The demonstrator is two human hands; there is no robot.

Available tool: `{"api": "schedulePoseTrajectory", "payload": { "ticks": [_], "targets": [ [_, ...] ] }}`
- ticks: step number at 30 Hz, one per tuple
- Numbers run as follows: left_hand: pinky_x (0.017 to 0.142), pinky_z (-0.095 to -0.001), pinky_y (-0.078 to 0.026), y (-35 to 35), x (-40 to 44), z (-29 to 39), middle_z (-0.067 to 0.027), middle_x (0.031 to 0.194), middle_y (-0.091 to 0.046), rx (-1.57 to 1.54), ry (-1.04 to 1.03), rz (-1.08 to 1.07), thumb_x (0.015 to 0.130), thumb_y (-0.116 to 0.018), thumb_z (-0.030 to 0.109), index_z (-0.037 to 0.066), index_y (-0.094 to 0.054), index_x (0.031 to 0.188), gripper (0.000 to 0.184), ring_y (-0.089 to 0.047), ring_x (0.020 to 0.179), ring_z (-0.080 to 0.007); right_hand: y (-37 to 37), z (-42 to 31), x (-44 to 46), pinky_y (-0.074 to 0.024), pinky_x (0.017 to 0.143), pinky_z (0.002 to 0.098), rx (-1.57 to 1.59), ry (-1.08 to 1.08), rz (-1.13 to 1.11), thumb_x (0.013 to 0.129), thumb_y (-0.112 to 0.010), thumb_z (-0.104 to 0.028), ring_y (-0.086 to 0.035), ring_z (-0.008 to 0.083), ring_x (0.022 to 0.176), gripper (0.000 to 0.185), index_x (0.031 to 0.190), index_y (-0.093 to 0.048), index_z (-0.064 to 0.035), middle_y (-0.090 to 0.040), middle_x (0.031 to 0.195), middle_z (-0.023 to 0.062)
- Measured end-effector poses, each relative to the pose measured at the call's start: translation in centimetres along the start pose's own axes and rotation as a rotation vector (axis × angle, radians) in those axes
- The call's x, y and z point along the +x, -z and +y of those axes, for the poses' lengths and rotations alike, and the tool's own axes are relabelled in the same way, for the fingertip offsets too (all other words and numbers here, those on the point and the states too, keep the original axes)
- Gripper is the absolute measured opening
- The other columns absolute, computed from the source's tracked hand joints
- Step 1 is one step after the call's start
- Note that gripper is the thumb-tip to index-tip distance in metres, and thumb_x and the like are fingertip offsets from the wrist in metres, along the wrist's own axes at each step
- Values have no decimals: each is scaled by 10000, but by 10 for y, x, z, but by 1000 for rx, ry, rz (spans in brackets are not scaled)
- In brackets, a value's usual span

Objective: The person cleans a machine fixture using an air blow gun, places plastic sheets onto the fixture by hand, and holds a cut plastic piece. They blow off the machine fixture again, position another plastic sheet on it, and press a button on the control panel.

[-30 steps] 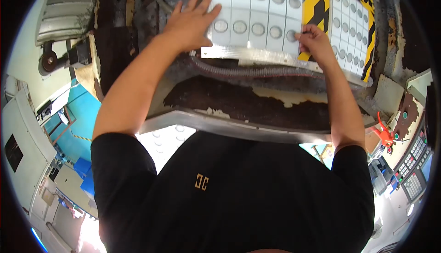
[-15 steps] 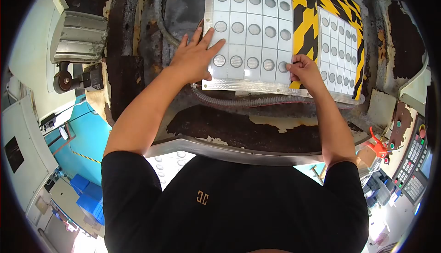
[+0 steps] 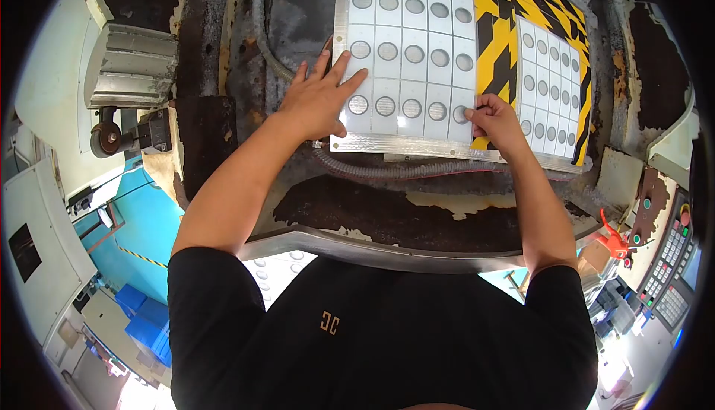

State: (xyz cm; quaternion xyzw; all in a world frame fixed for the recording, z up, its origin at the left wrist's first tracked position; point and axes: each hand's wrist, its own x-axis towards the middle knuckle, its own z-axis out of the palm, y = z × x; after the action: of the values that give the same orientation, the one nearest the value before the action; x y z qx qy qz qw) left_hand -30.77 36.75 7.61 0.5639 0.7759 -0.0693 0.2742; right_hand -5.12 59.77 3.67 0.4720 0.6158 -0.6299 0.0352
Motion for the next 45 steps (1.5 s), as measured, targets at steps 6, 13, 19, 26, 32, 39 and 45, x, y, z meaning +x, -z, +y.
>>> {"api": "schedulePoseTrajectory", "payload": {
  "ticks": [6, 13, 19, 26, 32, 39, 45],
  "targets": [
    [1153, -481, -144, -1, 2, -1, -77, 1561, -103, -7, -2, -6, 625, -831, 274, 292, -227, 1475, 1043, -77, 1436, -309, -1, -2, -2, -454, 505, 187, -6, -2, 11, 807, -715, -81, -516, 52, 539, 205, 959, -594, -15, -590, 711, 5],
    [1132, -518, -177, 3, 6, -1, -79, 1559, -123, 74, 9, 6, 629, -824, 266, 292, -224, 1475, 1037, -139, 1426, -313, 2, -4, 1, -449, 512, 190, -88, 34, -3, 804, -727, -149, -527, 47, 567, 253, 954, -563, -27, -574, 697, -16],
    [1122, -516, -207, -17, 7, -1, -36, 1561, -136, 114, 0, 75, 627, -817, 258, 352, -233, 1463, 1023, -218, 1409, -293, -1, -6, -9, -513, 709, 376, -893, 298, 278, 759, -721, -426, -663, 307, 804, 642, 1236, -501, -57, -670, 905, 185],
    [1134, -490, -209, -20, 7, -2, -11, 1562, -128, 133, 2, 97, 593, -833, 260, 374, -238, 1458, 1056, -221, 1408, -269, -7, -1, -11, -503, 761, 400, -947, 297, 245, 721, -715, -536, -650, 352, 872, 803, 1375, -431, -167, -666, 941, 193],
    [1125, -521, -197, -15, 6, 2, -34, 1559, -146, 102, 13, 78, 597, -827, 254, 366, -269, 1451, 1026, -200, 1418, -260, -11, -5, -13, -503, 792, 409, -970, 267, 247, 717, -714, -550, -649, 350, 909, 800, 1375, -433, -192, -666, 986, 189],
    [1128, -504, -203, -14, 5, 5, -33, 1559, -146, 118, 39, 43, 602, -833, 281, 377, -260, 1451, 1028, -208, 1415, -260, -10, -25, -27, -492, 813, 401, -912, 280, 208, 748, -730, -430, -629, 374, 959, 784, 1380, -404, -100, -651, 1032, 218],
    [1131, -503, -204, -3, 7, 12, -40, 1549, -181, 253, 37, -4, 602, -838, 293, 361, -257, 1455, 1035, -230, 1405, -269, -7, -4, -13, -500, 826, 410, -926, 267, 219, 707, -717, -560, -638, 340, 974, 826, 1386, -417, -198, -654, 1059, 182]
  ]
}}
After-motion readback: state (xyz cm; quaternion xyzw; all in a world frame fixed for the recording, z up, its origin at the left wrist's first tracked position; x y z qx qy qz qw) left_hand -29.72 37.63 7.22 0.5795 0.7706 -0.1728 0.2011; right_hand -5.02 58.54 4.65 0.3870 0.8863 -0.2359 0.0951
